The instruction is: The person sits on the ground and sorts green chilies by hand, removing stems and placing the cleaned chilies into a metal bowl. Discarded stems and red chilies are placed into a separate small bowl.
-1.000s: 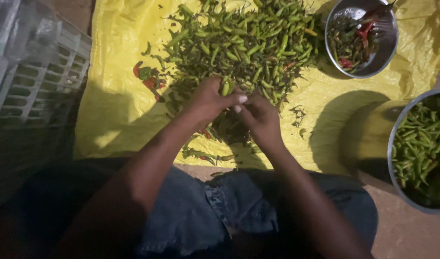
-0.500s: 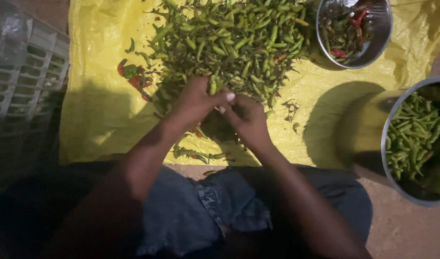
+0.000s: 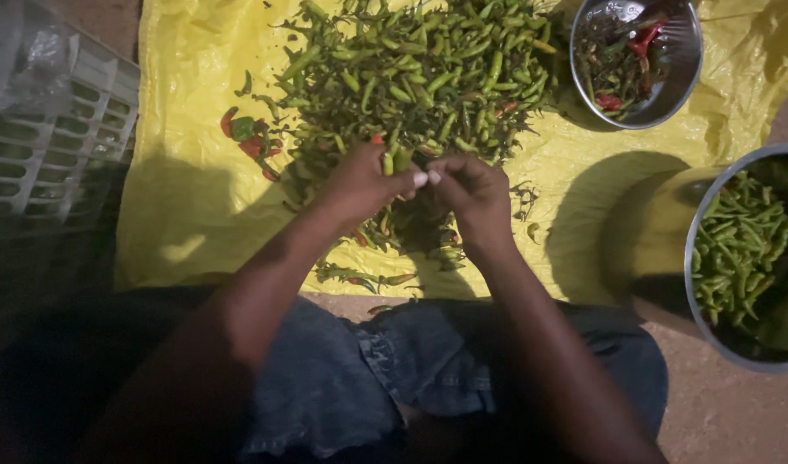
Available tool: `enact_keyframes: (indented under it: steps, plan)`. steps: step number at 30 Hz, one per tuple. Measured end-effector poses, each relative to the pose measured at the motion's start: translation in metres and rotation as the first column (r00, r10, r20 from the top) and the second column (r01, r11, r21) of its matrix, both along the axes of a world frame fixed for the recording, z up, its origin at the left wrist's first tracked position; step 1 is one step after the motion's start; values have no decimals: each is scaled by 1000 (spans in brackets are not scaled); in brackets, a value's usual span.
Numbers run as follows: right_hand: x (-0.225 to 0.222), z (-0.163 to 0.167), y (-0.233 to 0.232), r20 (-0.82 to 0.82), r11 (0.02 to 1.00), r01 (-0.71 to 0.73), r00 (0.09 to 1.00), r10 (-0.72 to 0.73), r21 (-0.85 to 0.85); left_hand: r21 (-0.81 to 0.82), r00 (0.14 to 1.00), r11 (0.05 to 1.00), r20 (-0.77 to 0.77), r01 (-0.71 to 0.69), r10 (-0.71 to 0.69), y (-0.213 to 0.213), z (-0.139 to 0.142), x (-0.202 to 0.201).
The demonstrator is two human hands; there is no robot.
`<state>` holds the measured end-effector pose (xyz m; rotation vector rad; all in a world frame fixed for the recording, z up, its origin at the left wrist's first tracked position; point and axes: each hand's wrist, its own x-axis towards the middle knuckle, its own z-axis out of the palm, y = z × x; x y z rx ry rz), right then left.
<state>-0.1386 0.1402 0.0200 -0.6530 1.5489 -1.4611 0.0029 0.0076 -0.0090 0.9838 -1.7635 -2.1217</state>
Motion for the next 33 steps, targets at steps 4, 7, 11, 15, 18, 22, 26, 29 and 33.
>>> enact_keyframes:
  steps: [4,7,11,15,18,22,26,29,33]
  plan:
    - [-3,-4,0,-62,1000,-15,998,14,-17,37,1000,999,17,-12,11,-2,-5,0]
    - [0,-7,-1,-175,999,-39,984,41,13,116,1000,993,0,-6,6,-2,-5,-2]
    - [2,-5,1,-108,999,-48,993,50,17,171,1000,985,4,11,-12,-4,-1,-2]
    - [2,2,1,-408,998,-59,912,48,-14,141,998,990,56,24,-33,-2,4,0]
    - [10,7,4,-813,991,-105,582,-7,-83,136,998,990,38,45,-50,0,11,-2]
    - [22,9,7,-894,997,-52,447,-31,-60,216,996,976,74,41,-59,1,25,-2]
    - [3,10,1,-948,979,117,256,-189,-164,170,956,977,244,125,-165,0,38,0]
    - [-21,12,-2,-486,889,455,767,-420,-52,260,986,965,166,-24,-20,-1,39,-5]
    - [-21,6,4,-708,949,287,644,-290,-128,347,982,921,4,-180,191,-8,32,0]
